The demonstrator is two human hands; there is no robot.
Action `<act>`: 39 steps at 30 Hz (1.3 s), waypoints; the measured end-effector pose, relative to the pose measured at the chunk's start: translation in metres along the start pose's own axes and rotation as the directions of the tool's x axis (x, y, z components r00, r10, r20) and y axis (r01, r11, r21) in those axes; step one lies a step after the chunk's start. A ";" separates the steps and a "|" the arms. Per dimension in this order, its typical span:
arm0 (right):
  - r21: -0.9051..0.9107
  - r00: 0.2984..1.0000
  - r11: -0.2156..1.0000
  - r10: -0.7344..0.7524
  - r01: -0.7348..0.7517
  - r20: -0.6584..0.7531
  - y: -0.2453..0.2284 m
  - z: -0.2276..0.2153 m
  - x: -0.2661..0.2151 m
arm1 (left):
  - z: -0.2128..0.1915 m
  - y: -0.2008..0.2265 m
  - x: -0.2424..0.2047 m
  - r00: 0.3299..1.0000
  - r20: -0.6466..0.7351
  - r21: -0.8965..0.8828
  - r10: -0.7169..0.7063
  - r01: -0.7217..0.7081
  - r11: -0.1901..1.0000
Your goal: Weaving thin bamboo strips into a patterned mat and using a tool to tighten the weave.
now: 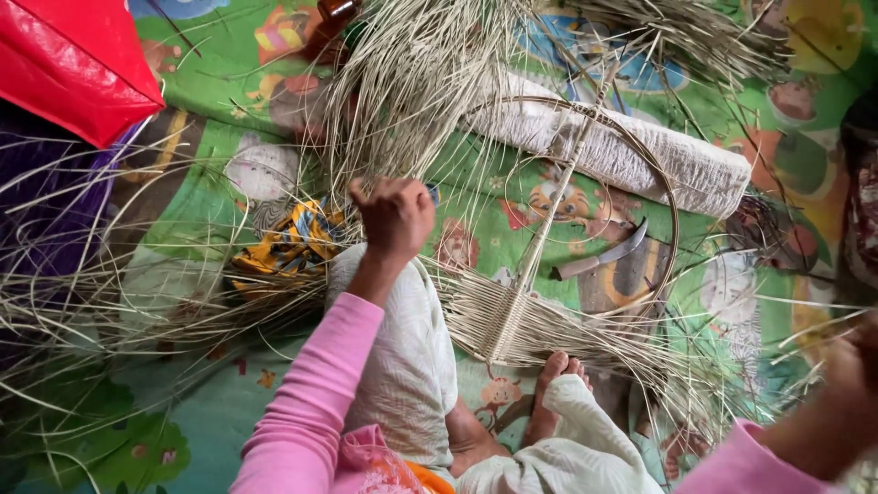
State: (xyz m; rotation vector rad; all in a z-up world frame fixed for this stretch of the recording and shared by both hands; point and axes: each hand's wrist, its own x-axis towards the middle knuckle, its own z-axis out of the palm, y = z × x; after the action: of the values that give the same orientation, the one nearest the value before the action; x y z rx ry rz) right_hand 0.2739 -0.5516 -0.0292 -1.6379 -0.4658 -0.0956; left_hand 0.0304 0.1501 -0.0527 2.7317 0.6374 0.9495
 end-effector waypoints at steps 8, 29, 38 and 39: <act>0.215 0.681 0.703 0.490 -0.678 0.545 -0.167 0.379 -0.042 | -0.033 0.157 -0.013 0.997 0.042 -0.663 0.069 -0.024 0.749; 0.790 0.985 0.590 0.059 -0.166 0.163 -0.188 0.230 -0.058 | -0.042 0.054 0.011 0.976 0.090 -0.367 0.199 -0.153 0.918; 0.878 0.815 0.479 0.515 -0.017 -0.266 -0.026 -0.001 -0.067 | -0.033 -0.043 0.012 0.977 0.213 -0.100 0.020 0.001 0.995; 0.867 0.814 0.496 0.522 -0.048 -0.254 -0.020 -0.017 -0.067 | -0.032 -0.053 0.012 0.976 0.218 -0.090 -0.003 0.024 0.996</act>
State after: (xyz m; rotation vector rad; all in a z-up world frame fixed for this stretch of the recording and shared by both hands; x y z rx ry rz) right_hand 0.2095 -0.5835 -0.0301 -0.6387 0.2035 -0.0130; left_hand 0.0008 0.2033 -0.0367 2.6937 0.5565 0.6464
